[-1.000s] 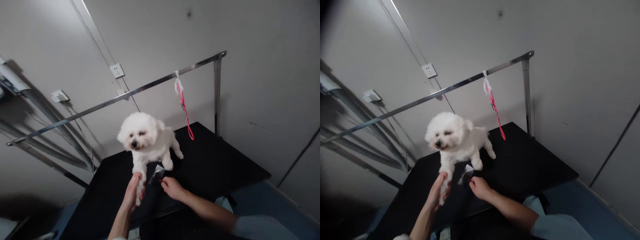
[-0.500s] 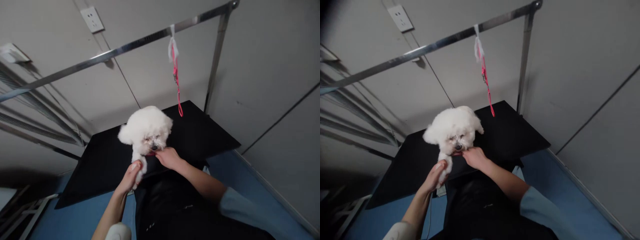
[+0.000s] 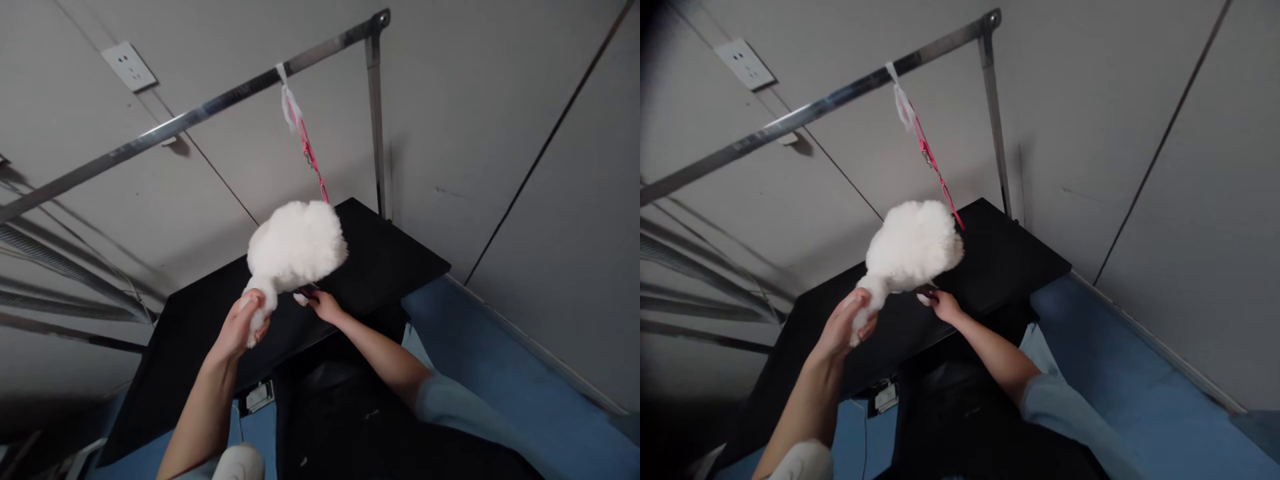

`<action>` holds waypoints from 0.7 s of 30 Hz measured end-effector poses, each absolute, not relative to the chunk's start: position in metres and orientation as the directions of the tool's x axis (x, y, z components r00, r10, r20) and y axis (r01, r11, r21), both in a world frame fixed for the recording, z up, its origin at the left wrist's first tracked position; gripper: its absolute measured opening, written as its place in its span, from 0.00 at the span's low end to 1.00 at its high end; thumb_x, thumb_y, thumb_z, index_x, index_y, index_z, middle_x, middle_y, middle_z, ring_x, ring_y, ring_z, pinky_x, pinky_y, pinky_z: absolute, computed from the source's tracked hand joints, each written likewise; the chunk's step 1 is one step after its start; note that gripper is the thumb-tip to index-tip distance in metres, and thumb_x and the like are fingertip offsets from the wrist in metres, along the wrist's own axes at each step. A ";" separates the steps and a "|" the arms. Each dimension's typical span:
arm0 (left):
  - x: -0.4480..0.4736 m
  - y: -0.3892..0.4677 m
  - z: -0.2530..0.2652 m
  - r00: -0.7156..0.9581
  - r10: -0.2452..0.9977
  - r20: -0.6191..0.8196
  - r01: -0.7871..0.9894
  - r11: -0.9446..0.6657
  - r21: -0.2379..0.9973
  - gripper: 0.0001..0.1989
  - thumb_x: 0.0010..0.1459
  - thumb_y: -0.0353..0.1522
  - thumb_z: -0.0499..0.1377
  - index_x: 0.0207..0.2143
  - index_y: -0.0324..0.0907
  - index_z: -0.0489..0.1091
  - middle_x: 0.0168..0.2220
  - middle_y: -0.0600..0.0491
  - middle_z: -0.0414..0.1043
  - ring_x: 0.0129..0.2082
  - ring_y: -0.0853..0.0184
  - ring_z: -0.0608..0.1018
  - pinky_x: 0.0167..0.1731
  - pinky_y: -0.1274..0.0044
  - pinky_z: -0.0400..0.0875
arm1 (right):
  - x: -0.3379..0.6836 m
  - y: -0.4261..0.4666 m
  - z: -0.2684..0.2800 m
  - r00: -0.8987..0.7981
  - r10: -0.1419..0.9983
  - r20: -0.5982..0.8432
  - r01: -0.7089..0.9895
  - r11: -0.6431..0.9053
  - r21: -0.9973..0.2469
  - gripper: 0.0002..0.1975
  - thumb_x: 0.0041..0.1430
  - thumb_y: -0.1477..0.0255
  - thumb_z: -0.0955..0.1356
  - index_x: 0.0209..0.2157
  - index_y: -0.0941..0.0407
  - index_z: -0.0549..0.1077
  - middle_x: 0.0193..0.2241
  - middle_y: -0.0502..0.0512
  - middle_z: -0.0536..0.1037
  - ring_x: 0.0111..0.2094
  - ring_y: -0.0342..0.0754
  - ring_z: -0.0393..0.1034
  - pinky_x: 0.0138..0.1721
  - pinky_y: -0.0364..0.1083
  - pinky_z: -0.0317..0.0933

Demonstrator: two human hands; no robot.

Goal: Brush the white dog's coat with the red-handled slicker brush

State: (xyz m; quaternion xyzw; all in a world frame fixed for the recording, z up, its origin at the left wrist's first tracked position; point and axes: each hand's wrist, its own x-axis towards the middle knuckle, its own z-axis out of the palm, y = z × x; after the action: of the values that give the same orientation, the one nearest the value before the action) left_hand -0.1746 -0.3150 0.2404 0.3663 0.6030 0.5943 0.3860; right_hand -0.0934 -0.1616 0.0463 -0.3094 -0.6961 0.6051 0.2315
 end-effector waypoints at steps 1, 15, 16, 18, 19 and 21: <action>-0.174 -0.316 0.240 -0.435 0.900 -0.037 -0.018 0.032 0.999 0.18 0.54 0.45 0.61 0.29 0.43 0.58 0.17 0.61 0.63 0.09 0.77 0.62 0.08 0.86 0.54 | -0.095 -0.162 0.043 -0.703 0.701 -0.118 0.180 0.016 -0.983 0.05 0.61 0.74 0.65 0.33 0.58 0.73 0.30 0.54 0.79 0.29 0.45 0.74 0.29 0.41 0.63; -0.248 -0.362 0.091 -0.910 0.395 -0.123 -0.174 -0.096 0.980 0.07 0.49 0.27 0.63 0.31 0.41 0.67 0.29 0.57 0.71 0.25 0.71 0.74 0.23 0.82 0.70 | -0.039 -0.135 -0.010 -0.622 0.735 -0.270 0.170 -0.210 -0.963 0.12 0.64 0.64 0.59 0.33 0.57 0.67 0.19 0.45 0.69 0.14 0.37 0.59 0.14 0.37 0.50; -0.238 -0.351 0.073 -0.958 0.285 -0.034 -0.032 0.013 0.999 0.07 0.49 0.27 0.63 0.30 0.41 0.68 0.28 0.57 0.70 0.27 0.69 0.75 0.24 0.81 0.70 | -0.036 -0.133 -0.013 -0.616 0.745 -0.255 0.157 -0.201 -0.967 0.12 0.64 0.65 0.59 0.34 0.57 0.67 0.20 0.45 0.69 0.15 0.38 0.60 0.16 0.37 0.52; -0.211 -0.317 0.047 -0.929 0.347 0.127 0.195 0.168 0.966 0.06 0.49 0.27 0.64 0.31 0.41 0.71 0.32 0.54 0.72 0.36 0.65 0.76 0.32 0.78 0.72 | -0.032 -0.129 -0.015 -0.597 0.768 -0.234 0.127 -0.197 -0.972 0.12 0.63 0.65 0.59 0.35 0.57 0.68 0.19 0.45 0.68 0.16 0.38 0.61 0.18 0.38 0.54; -0.198 -0.295 0.040 -0.889 0.429 0.159 0.261 0.192 0.946 0.08 0.48 0.27 0.65 0.32 0.41 0.72 0.35 0.52 0.73 0.41 0.62 0.76 0.37 0.75 0.72 | -0.031 -0.127 -0.015 -0.582 0.780 -0.231 0.108 -0.207 -0.972 0.12 0.62 0.65 0.59 0.35 0.57 0.68 0.19 0.45 0.68 0.16 0.39 0.61 0.18 0.38 0.55; -0.180 -0.248 0.039 -0.782 0.613 0.114 0.300 0.210 0.931 0.11 0.51 0.30 0.65 0.39 0.40 0.72 0.44 0.47 0.73 0.49 0.58 0.74 0.43 0.71 0.72 | -0.030 -0.124 -0.016 -0.547 0.804 -0.234 0.060 -0.241 -0.969 0.12 0.61 0.64 0.59 0.35 0.57 0.68 0.19 0.45 0.68 0.16 0.40 0.61 0.18 0.39 0.55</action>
State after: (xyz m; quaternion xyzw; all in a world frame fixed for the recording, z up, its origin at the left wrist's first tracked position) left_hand -0.1795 -0.2477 0.0394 0.2984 0.7648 0.5533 0.1411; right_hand -0.0300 -0.1241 -0.0157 -0.3907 -0.5528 0.6840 0.2719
